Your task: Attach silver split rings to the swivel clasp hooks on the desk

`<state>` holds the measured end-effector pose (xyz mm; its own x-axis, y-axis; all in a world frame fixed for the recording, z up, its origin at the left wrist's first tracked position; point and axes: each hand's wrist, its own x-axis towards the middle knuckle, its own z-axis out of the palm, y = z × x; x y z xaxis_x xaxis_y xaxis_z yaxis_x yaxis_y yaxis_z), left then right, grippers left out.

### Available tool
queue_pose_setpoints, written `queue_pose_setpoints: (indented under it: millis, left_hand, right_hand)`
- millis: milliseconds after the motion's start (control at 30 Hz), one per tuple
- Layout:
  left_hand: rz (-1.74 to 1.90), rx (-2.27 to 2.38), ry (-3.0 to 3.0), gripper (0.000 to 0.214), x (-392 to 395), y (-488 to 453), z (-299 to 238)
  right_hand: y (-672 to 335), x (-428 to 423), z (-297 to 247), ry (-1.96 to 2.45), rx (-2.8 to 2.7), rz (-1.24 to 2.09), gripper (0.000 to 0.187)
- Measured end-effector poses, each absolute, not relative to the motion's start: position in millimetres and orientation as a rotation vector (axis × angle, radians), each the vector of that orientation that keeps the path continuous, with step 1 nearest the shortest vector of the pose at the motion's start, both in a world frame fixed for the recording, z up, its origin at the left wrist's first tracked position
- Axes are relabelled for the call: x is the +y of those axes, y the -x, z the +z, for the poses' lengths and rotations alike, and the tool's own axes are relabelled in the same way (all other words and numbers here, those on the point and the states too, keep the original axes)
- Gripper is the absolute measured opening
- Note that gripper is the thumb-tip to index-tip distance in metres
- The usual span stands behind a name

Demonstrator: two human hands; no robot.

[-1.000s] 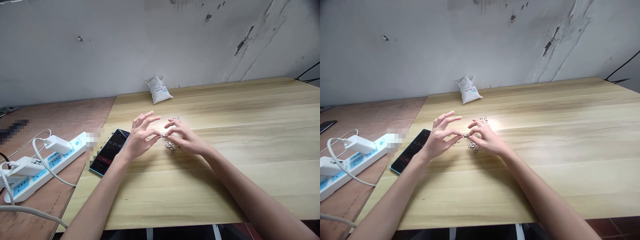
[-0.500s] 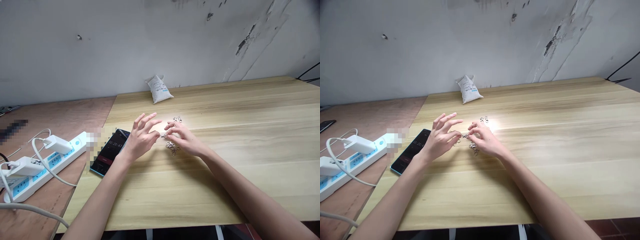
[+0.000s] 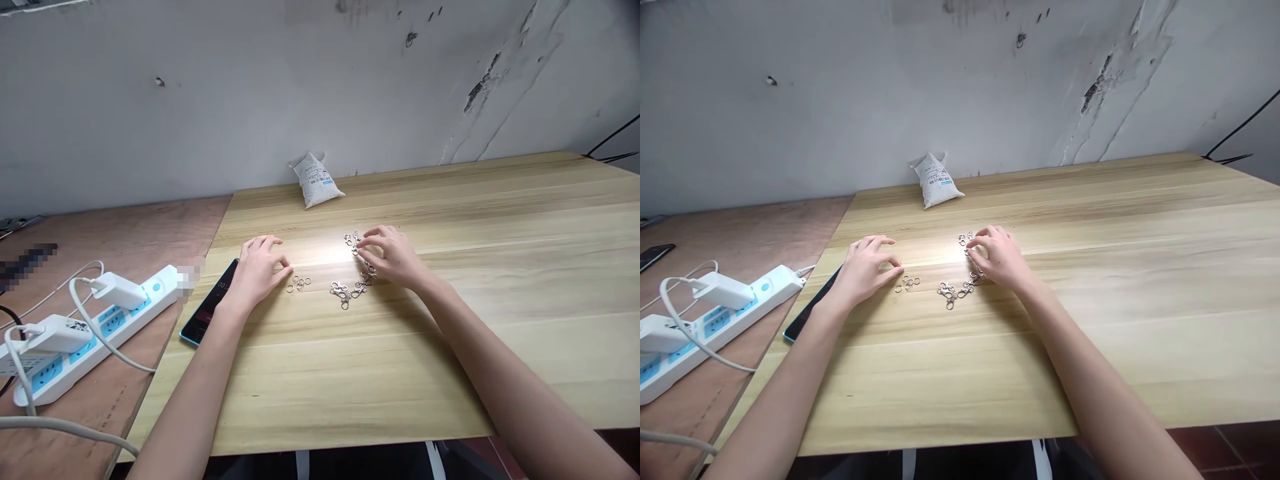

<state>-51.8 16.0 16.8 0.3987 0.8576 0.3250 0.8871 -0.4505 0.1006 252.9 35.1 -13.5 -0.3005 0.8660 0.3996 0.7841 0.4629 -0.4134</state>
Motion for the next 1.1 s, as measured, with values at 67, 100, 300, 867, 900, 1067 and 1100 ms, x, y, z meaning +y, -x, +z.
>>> queue_pose_setpoints:
  millis: [67,100,300,867,900,1067,1100]
  left_hand:
    - [-0.518,-1.615,2.55,0.013,16,52,15]
    - [-0.526,-1.617,2.557,0.013,17,52,15]
    - [-0.579,-1.569,2.617,0.012,17,49,13]
    - [-0.7,-1.375,2.704,0.01,10,31,17]
    - [-0.695,-1.365,2.71,0.01,10,31,17]
    - [-0.745,-1.358,2.727,0.01,9,27,18]
    - [-0.756,-1.369,2.734,0.009,9,26,18]
  right_hand:
    - [-257,31,-3,1.302,-2.231,0.366,0.021]
    - [-259,28,2,1.277,-2.273,0.461,0.023]
    - [-271,20,25,1.43,-2.291,0.59,0.022]
    - [-253,13,29,1.899,-2.355,0.431,0.015]
    - [-251,12,29,1.909,-2.357,0.416,0.014]
    - [-244,13,23,1.972,-2.361,0.224,0.014]
    - [-243,14,22,1.985,-2.353,0.184,0.014]
